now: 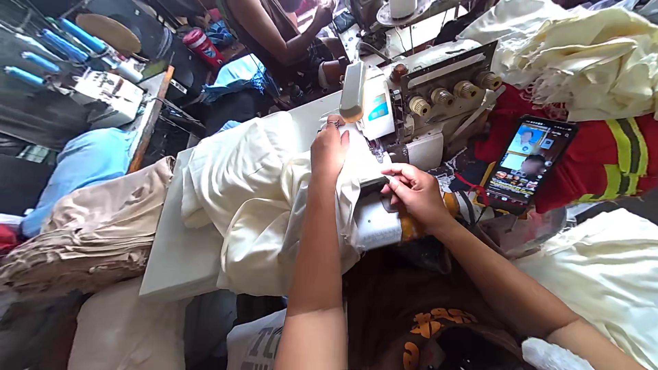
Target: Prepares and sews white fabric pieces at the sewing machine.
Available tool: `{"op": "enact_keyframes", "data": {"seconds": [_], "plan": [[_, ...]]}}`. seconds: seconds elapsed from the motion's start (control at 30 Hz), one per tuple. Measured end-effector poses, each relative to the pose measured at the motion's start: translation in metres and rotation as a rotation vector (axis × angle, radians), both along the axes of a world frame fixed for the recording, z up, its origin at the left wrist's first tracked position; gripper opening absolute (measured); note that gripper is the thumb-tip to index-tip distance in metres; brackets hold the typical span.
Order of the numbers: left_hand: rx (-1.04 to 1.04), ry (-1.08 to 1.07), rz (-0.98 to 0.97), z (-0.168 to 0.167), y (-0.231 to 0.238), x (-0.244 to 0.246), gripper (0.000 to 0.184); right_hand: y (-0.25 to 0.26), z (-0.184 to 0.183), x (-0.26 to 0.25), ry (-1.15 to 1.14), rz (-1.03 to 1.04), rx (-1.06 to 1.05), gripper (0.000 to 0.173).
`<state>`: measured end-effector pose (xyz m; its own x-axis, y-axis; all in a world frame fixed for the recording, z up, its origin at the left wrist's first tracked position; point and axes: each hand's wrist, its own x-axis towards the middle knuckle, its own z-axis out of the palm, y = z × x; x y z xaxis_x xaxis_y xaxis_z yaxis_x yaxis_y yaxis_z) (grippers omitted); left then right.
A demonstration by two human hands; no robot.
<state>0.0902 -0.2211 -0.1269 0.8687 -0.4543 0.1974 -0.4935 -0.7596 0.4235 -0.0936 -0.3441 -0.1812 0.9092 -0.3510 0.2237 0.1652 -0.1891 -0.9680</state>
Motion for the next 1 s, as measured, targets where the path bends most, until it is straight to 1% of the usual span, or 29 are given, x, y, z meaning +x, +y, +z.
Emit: {"op": "enact_keyframes", "data": {"seconds": [0.07, 0.13, 0.2, 0.27, 0.33, 0.37, 0.4, 0.47, 0.5, 0.53, 0.57, 0.6, 0.63, 0.67, 0.7, 0.73, 0.77, 0.8, 0.83, 0.87, 0.93, 1.0], "plan": [[0.017, 0.0, 0.075, 0.001, -0.003, 0.011, 0.04, 0.001, -0.006, 0.004, -0.022, -0.008, -0.006, 0.028], [-0.014, 0.043, 0.182, 0.002, -0.002, 0.015, 0.042, 0.002, -0.009, 0.003, -0.004, -0.011, -0.025, 0.03], [-0.103, 0.035, 0.279, -0.001, 0.01, 0.01, 0.036, -0.001, -0.002, 0.001, 0.044, 0.003, -0.062, 0.028], [-0.233, -0.122, 0.314, -0.008, 0.031, -0.01, 0.029, -0.003, 0.014, 0.001, 0.083, 0.039, -0.113, 0.025], [-0.396, -0.3, 0.308, -0.01, 0.055, -0.05, 0.029, 0.001, 0.029, 0.005, 0.041, 0.039, -0.184, 0.024], [-0.463, -0.373, 0.332, -0.011, 0.065, -0.072, 0.031, 0.004, 0.035, 0.008, 0.009, 0.045, -0.216, 0.024], [-0.534, -0.46, 0.353, -0.012, 0.072, -0.092, 0.031, 0.008, 0.04, 0.013, -0.014, 0.066, -0.246, 0.03], [-0.63, -0.606, 0.293, -0.013, 0.086, -0.126, 0.026, 0.015, 0.045, 0.024, -0.041, 0.157, -0.297, 0.048], [-0.647, -0.662, 0.228, -0.015, 0.093, -0.136, 0.022, 0.019, 0.044, 0.03, -0.056, 0.209, -0.32, 0.05], [-0.645, -0.686, 0.176, -0.017, 0.102, -0.142, 0.018, 0.022, 0.041, 0.033, -0.074, 0.251, -0.348, 0.044], [-0.626, -0.661, 0.156, -0.02, 0.112, -0.142, 0.017, 0.024, 0.037, 0.032, -0.089, 0.273, -0.376, 0.031], [-0.595, -0.597, 0.184, -0.025, 0.124, -0.138, 0.02, 0.024, 0.032, 0.028, -0.102, 0.273, -0.427, 0.02], [-0.547, -0.495, 0.259, -0.03, 0.136, -0.13, 0.027, 0.021, 0.026, 0.022, -0.11, 0.251, -0.498, 0.018], [-0.476, -0.369, 0.361, -0.036, 0.147, -0.12, 0.036, 0.016, 0.02, 0.016, -0.111, 0.21, -0.559, 0.019], [-0.388, -0.213, 0.45, -0.041, 0.156, -0.109, 0.049, 0.009, 0.016, 0.01, -0.097, 0.163, -0.605, 0.02], [-0.277, -0.042, 0.513, -0.045, 0.163, -0.098, 0.063, 0.0, 0.013, 0.004, -0.073, 0.105, -0.644, 0.02], [-0.16, 0.101, 0.541, -0.05, 0.166, -0.089, 0.068, -0.009, 0.011, -0.003, -0.032, 0.041, -0.684, 0.02], [-0.085, 0.189, 0.537, -0.053, 0.164, -0.083, 0.063, -0.017, 0.011, -0.008, 0.033, -0.008, -0.706, 0.022], [-0.061, 0.224, 0.52, -0.054, 0.162, -0.079, 0.053, -0.024, 0.013, -0.012, 0.097, -0.047, -0.69, 0.022], [-0.091, 0.196, 0.487, -0.051, 0.16, -0.077, 0.045, -0.029, 0.014, -0.016, 0.155, -0.079, -0.649, 0.023], [-0.195, 0.01, 0.451, -0.03, 0.159, -0.074, 0.038, -0.032, 0.017, -0.028, 0.201, -0.074, -0.523, 0.021], [-0.339, -0.233, 0.466, 0.004, 0.168, -0.066, 0.035, -0.024, 0.021, -0.042, 0.119, 0.049, -0.428, 0.021]]}}
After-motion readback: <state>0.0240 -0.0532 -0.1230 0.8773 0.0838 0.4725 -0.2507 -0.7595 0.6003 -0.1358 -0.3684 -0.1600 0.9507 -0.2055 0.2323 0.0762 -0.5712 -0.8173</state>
